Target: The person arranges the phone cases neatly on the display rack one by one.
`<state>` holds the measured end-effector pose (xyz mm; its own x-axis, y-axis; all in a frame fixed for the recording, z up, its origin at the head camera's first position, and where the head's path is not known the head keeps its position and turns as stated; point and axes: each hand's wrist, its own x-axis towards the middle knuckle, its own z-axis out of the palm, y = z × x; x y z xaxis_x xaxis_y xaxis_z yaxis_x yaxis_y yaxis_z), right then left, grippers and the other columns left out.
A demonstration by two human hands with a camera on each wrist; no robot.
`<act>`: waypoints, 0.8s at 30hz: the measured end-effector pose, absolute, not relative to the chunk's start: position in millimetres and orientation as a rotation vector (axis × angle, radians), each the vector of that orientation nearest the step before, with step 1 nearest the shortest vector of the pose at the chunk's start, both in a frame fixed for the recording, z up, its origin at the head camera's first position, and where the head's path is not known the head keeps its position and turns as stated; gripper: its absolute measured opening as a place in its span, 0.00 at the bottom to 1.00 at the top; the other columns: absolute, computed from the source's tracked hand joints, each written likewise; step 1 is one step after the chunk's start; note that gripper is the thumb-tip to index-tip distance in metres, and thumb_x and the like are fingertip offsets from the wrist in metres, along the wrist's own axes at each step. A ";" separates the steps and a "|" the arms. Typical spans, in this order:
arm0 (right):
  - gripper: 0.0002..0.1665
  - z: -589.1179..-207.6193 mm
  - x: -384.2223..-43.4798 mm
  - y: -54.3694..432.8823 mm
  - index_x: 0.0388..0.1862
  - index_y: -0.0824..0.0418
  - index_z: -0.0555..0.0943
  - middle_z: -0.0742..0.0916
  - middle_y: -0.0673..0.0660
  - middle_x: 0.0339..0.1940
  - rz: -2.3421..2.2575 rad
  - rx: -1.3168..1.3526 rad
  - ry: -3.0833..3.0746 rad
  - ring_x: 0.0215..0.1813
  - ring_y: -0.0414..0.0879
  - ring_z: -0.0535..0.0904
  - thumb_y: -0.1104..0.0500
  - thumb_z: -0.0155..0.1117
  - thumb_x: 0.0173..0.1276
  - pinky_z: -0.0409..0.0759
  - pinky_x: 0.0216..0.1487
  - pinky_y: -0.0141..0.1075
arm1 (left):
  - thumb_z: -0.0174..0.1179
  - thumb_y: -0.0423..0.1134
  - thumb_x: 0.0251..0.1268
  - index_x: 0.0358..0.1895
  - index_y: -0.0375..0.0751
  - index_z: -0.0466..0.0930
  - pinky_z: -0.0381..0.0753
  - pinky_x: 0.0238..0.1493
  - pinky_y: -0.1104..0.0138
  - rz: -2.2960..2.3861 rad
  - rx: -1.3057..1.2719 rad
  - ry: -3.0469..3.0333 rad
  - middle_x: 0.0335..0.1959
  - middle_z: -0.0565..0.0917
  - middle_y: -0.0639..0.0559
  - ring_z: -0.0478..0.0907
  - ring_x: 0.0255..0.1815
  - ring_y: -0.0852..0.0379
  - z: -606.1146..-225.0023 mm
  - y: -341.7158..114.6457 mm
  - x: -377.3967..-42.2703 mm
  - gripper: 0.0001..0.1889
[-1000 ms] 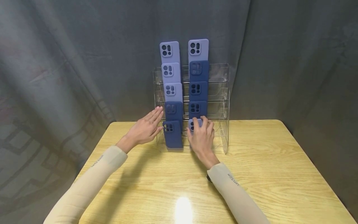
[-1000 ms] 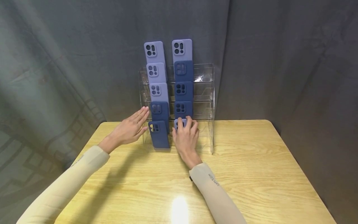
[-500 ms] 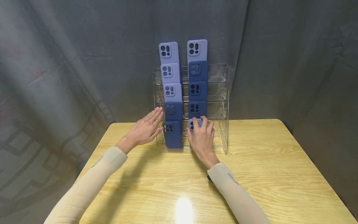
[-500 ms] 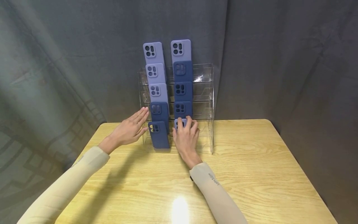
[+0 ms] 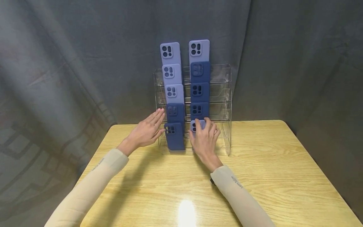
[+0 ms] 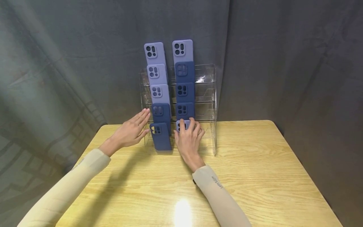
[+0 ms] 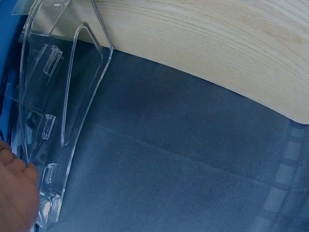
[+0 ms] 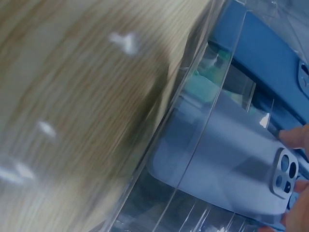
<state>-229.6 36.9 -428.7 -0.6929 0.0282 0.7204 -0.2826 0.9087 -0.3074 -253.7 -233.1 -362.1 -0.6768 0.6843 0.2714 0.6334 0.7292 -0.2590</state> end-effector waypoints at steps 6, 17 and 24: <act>0.42 -429.4 -227.6 38.5 0.66 0.65 0.78 0.77 0.73 0.66 0.506 0.164 -2.253 0.65 0.71 0.74 0.43 0.81 0.61 0.68 0.67 0.72 | 0.47 0.52 0.84 0.81 0.26 0.56 0.60 0.86 0.51 0.206 -1.025 -2.582 0.85 0.56 0.32 0.53 0.88 0.38 -362.6 -232.4 -253.7 0.37; 0.43 -405.1 -225.2 60.9 0.64 0.71 0.78 0.79 0.73 0.61 0.555 0.298 -2.142 0.64 0.70 0.74 0.40 0.77 0.64 0.74 0.71 0.62 | 0.46 0.49 0.85 0.81 0.29 0.58 0.56 0.88 0.52 0.142 -0.993 -2.595 0.85 0.58 0.36 0.54 0.88 0.41 -352.2 -231.5 -250.5 0.34; 0.50 -382.6 -225.8 90.1 0.64 0.74 0.76 0.81 0.75 0.59 0.623 0.319 -2.074 0.65 0.72 0.72 0.39 0.82 0.57 0.72 0.70 0.62 | 0.56 0.42 0.79 0.77 0.30 0.67 0.72 0.78 0.45 -0.096 -0.834 -2.456 0.78 0.72 0.34 0.70 0.79 0.37 -346.1 -246.4 -240.4 0.30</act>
<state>-225.8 90.1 -382.6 -0.5461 0.0141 0.8376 -0.4500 0.8384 -0.3075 -240.4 -246.4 -346.1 -0.6632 0.5447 0.5133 0.5832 0.8059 -0.1017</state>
